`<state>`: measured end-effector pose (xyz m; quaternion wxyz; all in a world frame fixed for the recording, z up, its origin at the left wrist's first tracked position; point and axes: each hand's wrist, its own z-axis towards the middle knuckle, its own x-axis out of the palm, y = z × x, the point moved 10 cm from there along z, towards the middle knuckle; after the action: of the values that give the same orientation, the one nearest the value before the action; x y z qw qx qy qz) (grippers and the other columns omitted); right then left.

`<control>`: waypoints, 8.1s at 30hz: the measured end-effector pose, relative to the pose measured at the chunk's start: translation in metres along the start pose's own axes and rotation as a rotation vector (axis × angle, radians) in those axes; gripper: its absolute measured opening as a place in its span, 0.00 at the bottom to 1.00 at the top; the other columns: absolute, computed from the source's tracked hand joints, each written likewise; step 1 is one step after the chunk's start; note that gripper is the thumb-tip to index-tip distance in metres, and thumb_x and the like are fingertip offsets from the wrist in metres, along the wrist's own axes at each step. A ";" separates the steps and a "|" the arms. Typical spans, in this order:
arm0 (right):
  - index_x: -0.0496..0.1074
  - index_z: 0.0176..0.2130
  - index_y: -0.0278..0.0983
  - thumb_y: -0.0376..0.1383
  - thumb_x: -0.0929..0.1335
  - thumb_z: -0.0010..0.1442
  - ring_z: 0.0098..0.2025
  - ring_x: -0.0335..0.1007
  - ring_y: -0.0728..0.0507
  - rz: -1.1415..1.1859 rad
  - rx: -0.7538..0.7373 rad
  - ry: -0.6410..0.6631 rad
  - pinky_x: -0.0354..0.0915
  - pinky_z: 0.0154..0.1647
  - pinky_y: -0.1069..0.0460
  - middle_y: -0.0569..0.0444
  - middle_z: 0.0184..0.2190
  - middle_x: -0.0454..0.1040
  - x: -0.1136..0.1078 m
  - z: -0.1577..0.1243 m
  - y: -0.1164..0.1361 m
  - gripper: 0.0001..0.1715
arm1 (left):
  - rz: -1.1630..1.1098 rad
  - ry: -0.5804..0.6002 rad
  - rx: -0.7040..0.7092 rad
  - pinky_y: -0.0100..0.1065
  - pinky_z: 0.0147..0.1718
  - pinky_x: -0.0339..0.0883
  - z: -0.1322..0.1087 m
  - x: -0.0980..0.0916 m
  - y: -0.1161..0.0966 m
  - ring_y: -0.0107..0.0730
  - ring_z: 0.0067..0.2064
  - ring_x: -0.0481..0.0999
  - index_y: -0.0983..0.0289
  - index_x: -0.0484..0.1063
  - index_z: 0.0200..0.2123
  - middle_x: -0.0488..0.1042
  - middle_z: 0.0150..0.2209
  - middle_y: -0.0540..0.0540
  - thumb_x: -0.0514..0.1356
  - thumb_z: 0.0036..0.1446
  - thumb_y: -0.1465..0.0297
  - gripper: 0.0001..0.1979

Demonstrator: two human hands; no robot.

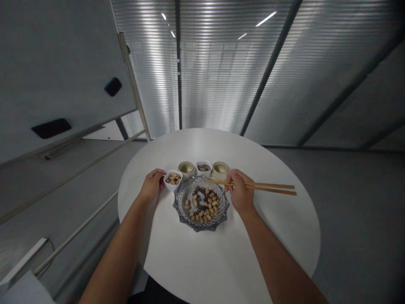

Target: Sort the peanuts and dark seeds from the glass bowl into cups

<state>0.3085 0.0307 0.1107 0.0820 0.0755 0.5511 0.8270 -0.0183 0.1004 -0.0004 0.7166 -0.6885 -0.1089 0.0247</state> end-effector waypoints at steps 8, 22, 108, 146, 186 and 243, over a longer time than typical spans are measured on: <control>0.62 0.19 0.40 0.60 0.66 0.60 0.16 0.54 0.49 0.058 0.129 0.227 0.51 0.16 0.52 0.59 0.15 0.57 0.021 -0.005 -0.019 0.32 | -0.003 0.008 0.000 0.28 0.16 0.53 -0.001 0.001 -0.002 0.25 0.17 0.63 0.64 0.74 0.29 0.68 0.18 0.48 0.62 0.50 0.65 0.07; 0.60 0.19 0.40 0.64 0.66 0.58 0.15 0.51 0.51 0.084 0.188 0.389 0.48 0.15 0.53 0.60 0.15 0.55 0.040 -0.015 -0.027 0.36 | 0.007 0.005 -0.003 0.28 0.16 0.52 -0.001 0.001 -0.001 0.25 0.17 0.62 0.64 0.74 0.29 0.67 0.18 0.48 0.62 0.50 0.65 0.08; 0.66 0.24 0.38 0.53 0.66 0.66 0.21 0.60 0.48 -0.141 0.016 0.552 0.55 0.22 0.53 0.59 0.17 0.63 0.045 -0.017 -0.027 0.28 | 0.022 0.009 -0.010 0.28 0.14 0.51 0.001 0.001 0.000 0.25 0.16 0.61 0.64 0.73 0.30 0.67 0.17 0.47 0.61 0.49 0.64 0.09; 0.67 0.31 0.42 0.55 0.54 0.73 0.28 0.68 0.42 -0.315 -0.232 0.105 0.66 0.33 0.48 0.53 0.25 0.72 0.037 -0.010 -0.007 0.29 | 0.002 0.010 0.004 0.28 0.16 0.52 0.001 -0.001 -0.001 0.25 0.17 0.62 0.64 0.74 0.29 0.67 0.18 0.48 0.62 0.50 0.65 0.08; 0.61 0.25 0.40 0.48 0.62 0.71 0.23 0.62 0.48 -0.227 0.035 0.563 0.57 0.22 0.52 0.59 0.20 0.62 0.074 -0.039 -0.032 0.26 | 0.021 -0.006 -0.004 0.28 0.16 0.52 0.001 -0.001 -0.001 0.25 0.16 0.62 0.64 0.74 0.29 0.68 0.18 0.48 0.62 0.49 0.64 0.08; 0.65 0.24 0.39 0.57 0.65 0.65 0.21 0.62 0.47 0.005 0.048 0.564 0.59 0.22 0.51 0.57 0.20 0.64 0.060 -0.030 -0.015 0.29 | 0.018 0.003 -0.002 0.28 0.16 0.51 0.001 -0.001 0.000 0.25 0.16 0.61 0.64 0.74 0.29 0.67 0.17 0.48 0.61 0.50 0.65 0.08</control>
<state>0.2445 0.0225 0.0872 -0.0785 -0.1544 0.5713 0.8023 -0.0192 0.1009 -0.0002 0.7160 -0.6901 -0.1016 0.0299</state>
